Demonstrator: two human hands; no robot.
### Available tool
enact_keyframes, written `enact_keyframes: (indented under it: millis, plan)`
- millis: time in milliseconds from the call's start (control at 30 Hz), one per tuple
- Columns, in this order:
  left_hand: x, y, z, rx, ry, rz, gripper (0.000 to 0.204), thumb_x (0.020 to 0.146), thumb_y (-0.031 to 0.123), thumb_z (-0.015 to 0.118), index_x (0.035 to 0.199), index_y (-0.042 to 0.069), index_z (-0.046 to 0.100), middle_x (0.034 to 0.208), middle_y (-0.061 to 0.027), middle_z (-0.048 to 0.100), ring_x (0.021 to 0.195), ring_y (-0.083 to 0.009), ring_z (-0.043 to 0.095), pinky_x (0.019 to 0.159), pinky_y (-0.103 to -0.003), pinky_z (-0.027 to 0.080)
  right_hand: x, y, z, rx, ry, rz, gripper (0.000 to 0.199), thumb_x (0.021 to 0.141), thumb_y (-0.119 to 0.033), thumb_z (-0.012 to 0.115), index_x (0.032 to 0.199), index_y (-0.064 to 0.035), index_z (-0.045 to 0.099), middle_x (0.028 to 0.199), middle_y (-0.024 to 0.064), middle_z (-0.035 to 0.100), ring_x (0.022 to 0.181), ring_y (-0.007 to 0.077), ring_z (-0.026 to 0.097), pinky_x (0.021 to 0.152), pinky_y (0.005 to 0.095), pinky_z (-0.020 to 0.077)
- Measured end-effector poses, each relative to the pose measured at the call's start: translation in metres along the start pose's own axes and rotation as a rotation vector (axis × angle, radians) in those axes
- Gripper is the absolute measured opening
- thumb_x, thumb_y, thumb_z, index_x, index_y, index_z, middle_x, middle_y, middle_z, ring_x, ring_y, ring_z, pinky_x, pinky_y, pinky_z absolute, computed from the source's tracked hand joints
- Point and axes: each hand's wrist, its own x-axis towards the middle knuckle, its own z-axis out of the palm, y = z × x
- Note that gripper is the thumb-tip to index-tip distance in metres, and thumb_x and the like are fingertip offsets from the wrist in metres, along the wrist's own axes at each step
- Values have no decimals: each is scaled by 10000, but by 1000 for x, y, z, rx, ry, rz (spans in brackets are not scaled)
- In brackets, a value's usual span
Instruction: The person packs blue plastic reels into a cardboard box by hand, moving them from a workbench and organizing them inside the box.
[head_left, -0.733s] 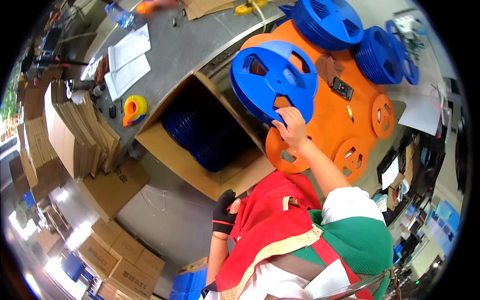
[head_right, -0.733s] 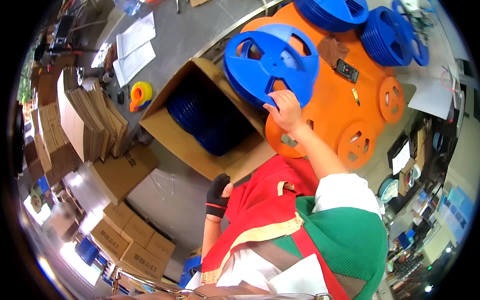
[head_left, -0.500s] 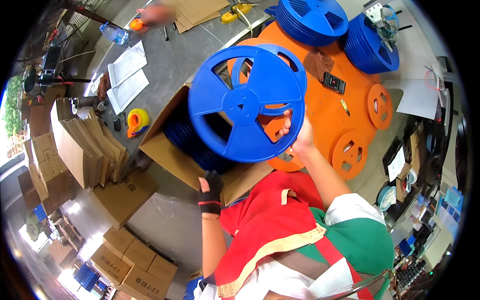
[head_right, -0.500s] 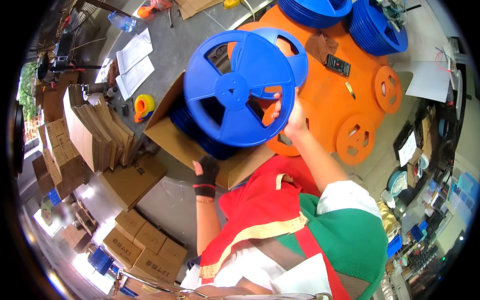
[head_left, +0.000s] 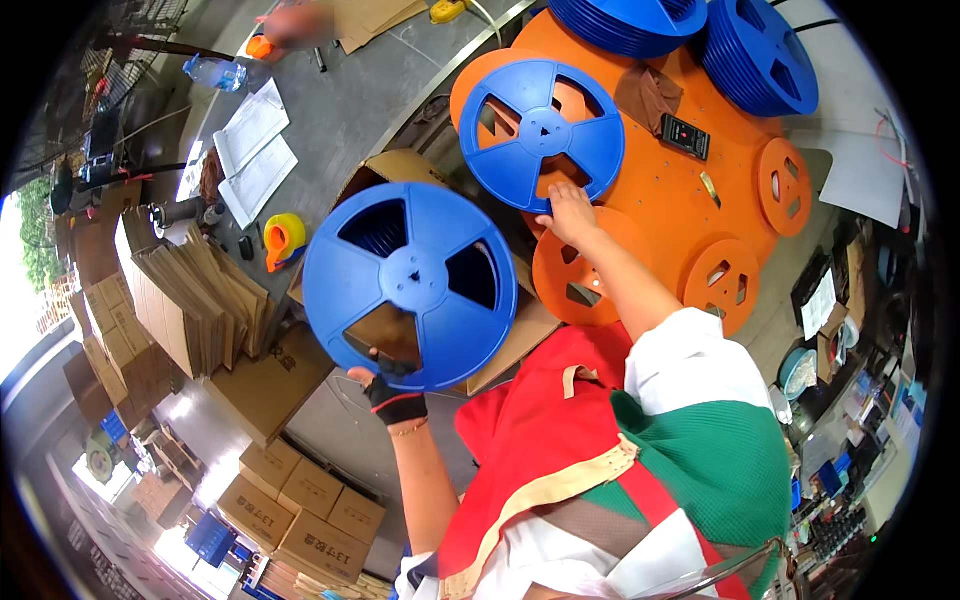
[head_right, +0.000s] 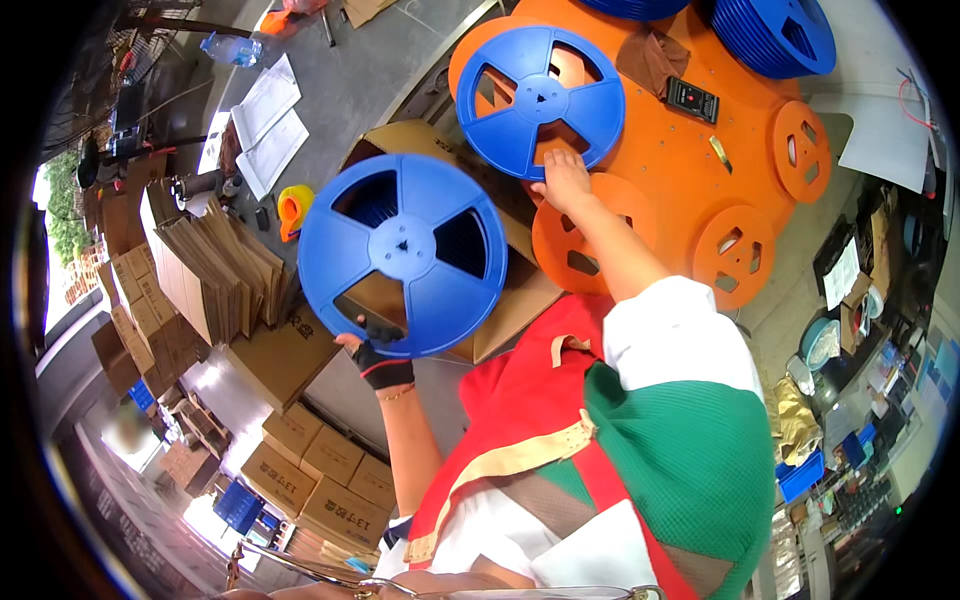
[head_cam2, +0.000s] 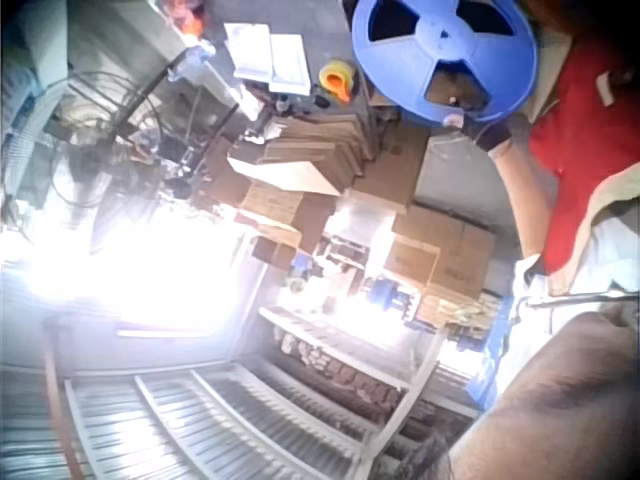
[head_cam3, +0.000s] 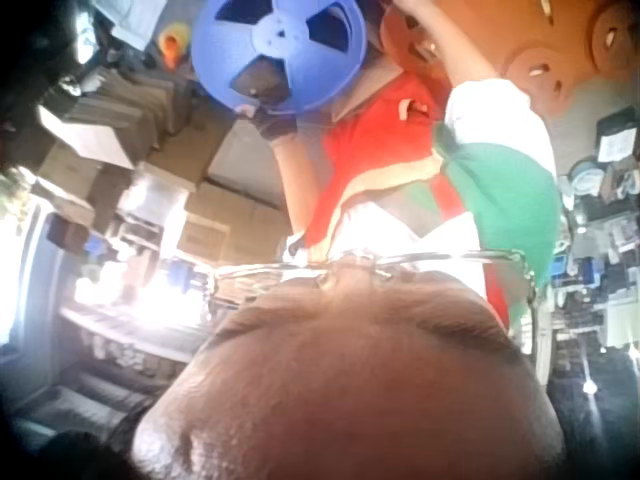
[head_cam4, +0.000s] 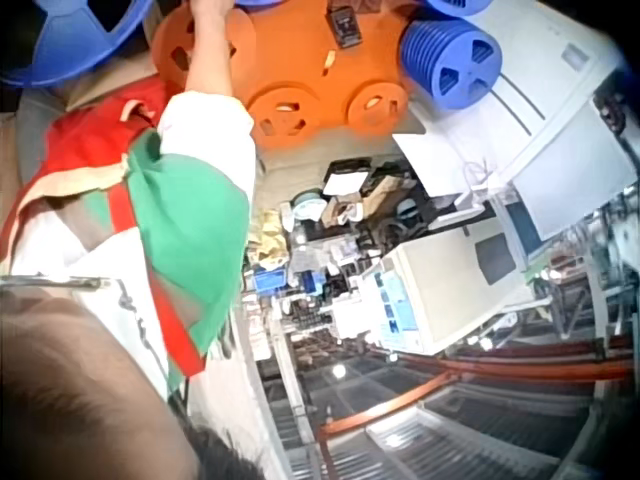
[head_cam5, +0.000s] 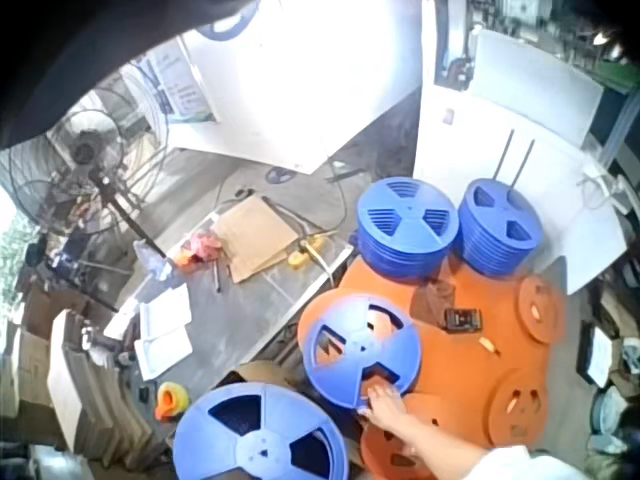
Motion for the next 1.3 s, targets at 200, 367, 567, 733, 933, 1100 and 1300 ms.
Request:
enact_keyframes:
  millis: [200,367,567,733,933,1100,1300]
  plan:
    - [-14,14,-30,93,-65,113,495,753,611,483,902,140,522,523,57,376,415,-86,321,424,-217,278,1,11,21,-35,22,-102,394,729,-204,625,1045,9,526,1066,150,531,1086,264,455,966,389,297]
    - [-15,18,-36,158,-223,44,485,781,561,502,967,112,495,521,56,251,422,-68,266,442,-232,270,-31,-20,-77,381,513,-391,311,713,-187,627,956,-18,531,924,129,561,863,282,530,804,390,387]
    - [-6,7,-39,283,-120,-57,552,797,598,440,1044,106,480,778,-43,544,668,-174,529,606,-319,464,-61,-12,-122,1936,339,306,406,883,-443,425,900,-48,522,653,47,518,625,151,530,572,290,443]
    - [6,-4,-36,324,-242,-121,640,774,641,404,1129,112,461,1188,-135,500,1091,-325,485,894,-465,414,-65,-10,-100,2402,-30,655,349,899,-368,369,807,-63,513,573,30,444,485,142,434,497,287,400]
    - [-4,-15,-6,251,-281,-36,695,767,670,377,1122,78,456,1118,-148,523,1011,-333,502,891,-469,409,-62,-30,-65,2379,-501,714,360,897,-364,345,876,-49,517,558,25,445,485,147,446,505,310,416]
    - [-4,-9,-19,157,-321,-146,385,824,469,506,895,91,497,956,-111,553,896,-290,533,812,-468,441,-27,-27,-12,1225,-337,293,484,892,-408,402,960,33,590,821,133,620,765,238,595,706,317,468]
    - [-7,-2,-55,529,-358,24,217,868,310,498,748,129,509,665,3,469,651,-172,466,687,-362,424,8,-8,6,174,-148,119,574,788,-324,571,1243,-20,400,1246,147,432,1167,304,388,997,450,247]
